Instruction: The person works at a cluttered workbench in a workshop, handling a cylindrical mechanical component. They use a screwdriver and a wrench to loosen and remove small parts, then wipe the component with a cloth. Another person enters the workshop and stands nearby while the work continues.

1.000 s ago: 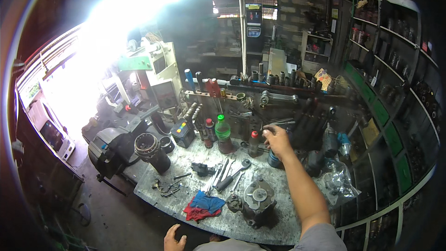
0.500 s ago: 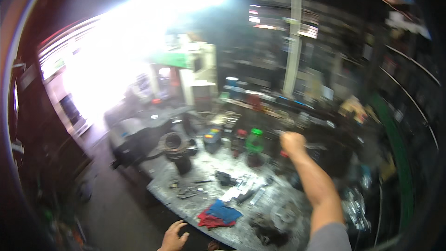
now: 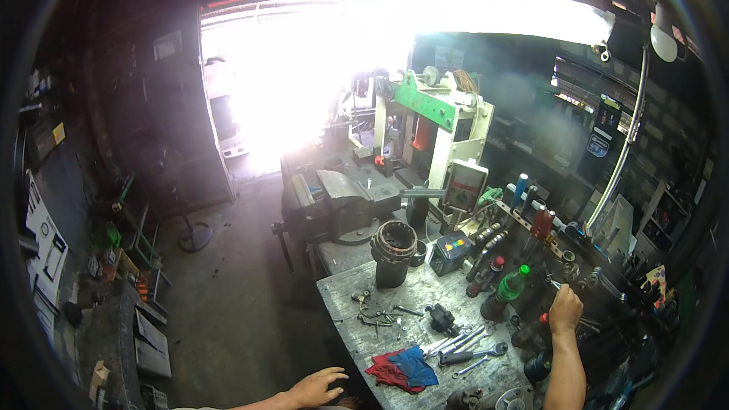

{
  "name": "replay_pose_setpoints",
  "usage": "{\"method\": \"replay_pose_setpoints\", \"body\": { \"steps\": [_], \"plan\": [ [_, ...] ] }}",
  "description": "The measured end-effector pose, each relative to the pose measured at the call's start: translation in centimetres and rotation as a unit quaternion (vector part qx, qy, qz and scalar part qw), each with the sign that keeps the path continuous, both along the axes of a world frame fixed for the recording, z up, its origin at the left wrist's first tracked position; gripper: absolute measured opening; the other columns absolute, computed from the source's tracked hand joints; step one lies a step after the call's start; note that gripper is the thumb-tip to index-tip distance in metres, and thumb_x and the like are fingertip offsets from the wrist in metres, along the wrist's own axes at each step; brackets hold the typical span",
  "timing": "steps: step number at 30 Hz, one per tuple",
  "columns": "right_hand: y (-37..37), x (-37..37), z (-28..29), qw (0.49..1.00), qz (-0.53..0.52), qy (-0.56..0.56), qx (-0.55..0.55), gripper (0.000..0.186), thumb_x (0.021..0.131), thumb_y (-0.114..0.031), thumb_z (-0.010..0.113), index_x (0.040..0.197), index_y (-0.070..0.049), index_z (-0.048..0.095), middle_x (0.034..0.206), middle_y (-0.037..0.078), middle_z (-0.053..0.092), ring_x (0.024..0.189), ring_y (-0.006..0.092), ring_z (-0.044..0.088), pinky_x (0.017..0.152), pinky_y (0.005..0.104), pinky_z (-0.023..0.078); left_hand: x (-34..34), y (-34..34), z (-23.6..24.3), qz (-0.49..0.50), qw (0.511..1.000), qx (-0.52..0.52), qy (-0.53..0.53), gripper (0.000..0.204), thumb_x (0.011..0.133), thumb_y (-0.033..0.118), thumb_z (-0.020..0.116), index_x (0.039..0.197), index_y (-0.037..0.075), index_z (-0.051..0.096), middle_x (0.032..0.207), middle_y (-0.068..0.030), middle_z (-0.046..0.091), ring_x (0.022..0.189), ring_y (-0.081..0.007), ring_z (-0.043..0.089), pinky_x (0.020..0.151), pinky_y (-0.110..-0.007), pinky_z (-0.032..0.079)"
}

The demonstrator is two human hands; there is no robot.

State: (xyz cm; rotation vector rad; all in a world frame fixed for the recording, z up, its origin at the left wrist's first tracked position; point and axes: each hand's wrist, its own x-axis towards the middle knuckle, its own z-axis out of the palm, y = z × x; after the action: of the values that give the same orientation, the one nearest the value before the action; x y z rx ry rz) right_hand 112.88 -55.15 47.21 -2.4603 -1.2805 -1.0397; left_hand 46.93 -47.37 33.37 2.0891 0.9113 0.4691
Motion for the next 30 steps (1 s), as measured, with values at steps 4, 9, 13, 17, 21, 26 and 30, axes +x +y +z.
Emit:
{"method": "replay_pose_setpoints", "body": {
  "steps": [4, 9, 13, 17, 21, 26, 30],
  "plan": [
    [-1.7, -1.3, -0.5, 0.999, 0.041, 0.000, 0.006, 0.010, 0.099, -0.012, 0.069, 0.096, -0.007, 0.062, 0.087, 0.015, 0.071, 0.082, 0.0387, 0.073, 0.074, 0.0519, 0.058, 0.3, 0.2, 0.7, -0.014, 1.000, 0.013, -0.007, 0.044, 0.098, 0.021, 0.073, 0.140, 0.009, 0.069, 0.155, -0.0207, 0.062, 0.144, -0.0401, 0.058, 0.122, -0.048, 0.048],
    [-3.6, -3.4, -0.3, 0.989, 0.102, -0.036, 0.099, 0.016, 0.094, -0.008, 0.076, 0.108, -0.004, 0.069, 0.090, 0.016, 0.073, 0.083, 0.0381, 0.073, 0.075, 0.0502, 0.058, 0.8, 0.0, 1.1, -0.023, 0.999, 0.023, -0.012, 0.043, 0.099, 0.019, 0.072, 0.140, 0.008, 0.069, 0.154, -0.0208, 0.063, 0.143, -0.0399, 0.059, 0.121, -0.048, 0.049],
    [-6.0, -6.8, 1.7, 0.978, 0.145, 0.004, 0.149, 0.020, 0.093, -0.003, 0.076, 0.112, 0.000, 0.070, 0.098, 0.021, 0.075, 0.089, 0.0429, 0.074, 0.079, 0.0516, 0.058, 1.4, -0.6, 1.0, -0.038, 0.999, 0.025, -0.020, 0.044, 0.098, 0.020, 0.072, 0.140, 0.007, 0.069, 0.153, -0.0210, 0.063, 0.142, -0.0402, 0.060, 0.120, -0.048, 0.049],
    [-10.1, -12.5, 5.4, 0.957, 0.164, 0.067, 0.228, 0.017, 0.101, 0.000, 0.069, 0.117, 0.003, 0.068, 0.101, 0.023, 0.074, 0.092, 0.0408, 0.076, 0.083, 0.0482, 0.060, 2.2, -1.1, 1.7, -0.037, 0.997, 0.035, -0.056, 0.048, 0.097, 0.022, 0.073, 0.141, 0.006, 0.068, 0.152, -0.0219, 0.063, 0.141, -0.0409, 0.061, 0.119, -0.049, 0.050],
    [-14.4, -19.4, 9.6, 0.918, 0.152, 0.165, 0.327, 0.013, 0.105, -0.005, 0.069, 0.116, 0.002, 0.067, 0.099, 0.018, 0.072, 0.086, 0.0317, 0.071, 0.078, 0.0412, 0.055, 4.1, -0.9, 5.8, -0.061, 0.992, 0.023, -0.112, 0.053, 0.093, 0.015, 0.080, 0.143, 0.006, 0.068, 0.147, -0.0219, 0.068, 0.138, -0.0410, 0.065, 0.117, -0.047, 0.052],
    [-19.2, -27.8, 11.2, 0.910, 0.192, 0.192, 0.314, 0.021, 0.108, -0.019, 0.070, 0.116, 0.000, 0.066, 0.104, 0.011, 0.066, 0.090, 0.0195, 0.061, 0.081, 0.0353, 0.050, 10.2, -0.4, 15.2, -0.165, 0.945, 0.078, -0.271, 0.058, 0.096, 0.015, 0.083, 0.149, 0.004, 0.064, 0.152, -0.0205, 0.065, 0.135, -0.0376, 0.067, 0.116, -0.047, 0.052],
    [-20.1, -32.6, 11.3, 0.919, 0.219, 0.208, 0.253, 0.029, 0.100, -0.021, 0.080, 0.117, 0.002, 0.071, 0.100, 0.015, 0.073, 0.089, 0.0265, 0.069, 0.080, 0.0376, 0.055, 14.7, -3.4, 21.3, -0.325, 0.888, 0.016, -0.324, 0.066, 0.098, 0.017, 0.084, 0.157, 0.005, 0.058, 0.144, -0.0193, 0.071, 0.133, -0.0343, 0.069, 0.111, -0.044, 0.055]
  ]
}}
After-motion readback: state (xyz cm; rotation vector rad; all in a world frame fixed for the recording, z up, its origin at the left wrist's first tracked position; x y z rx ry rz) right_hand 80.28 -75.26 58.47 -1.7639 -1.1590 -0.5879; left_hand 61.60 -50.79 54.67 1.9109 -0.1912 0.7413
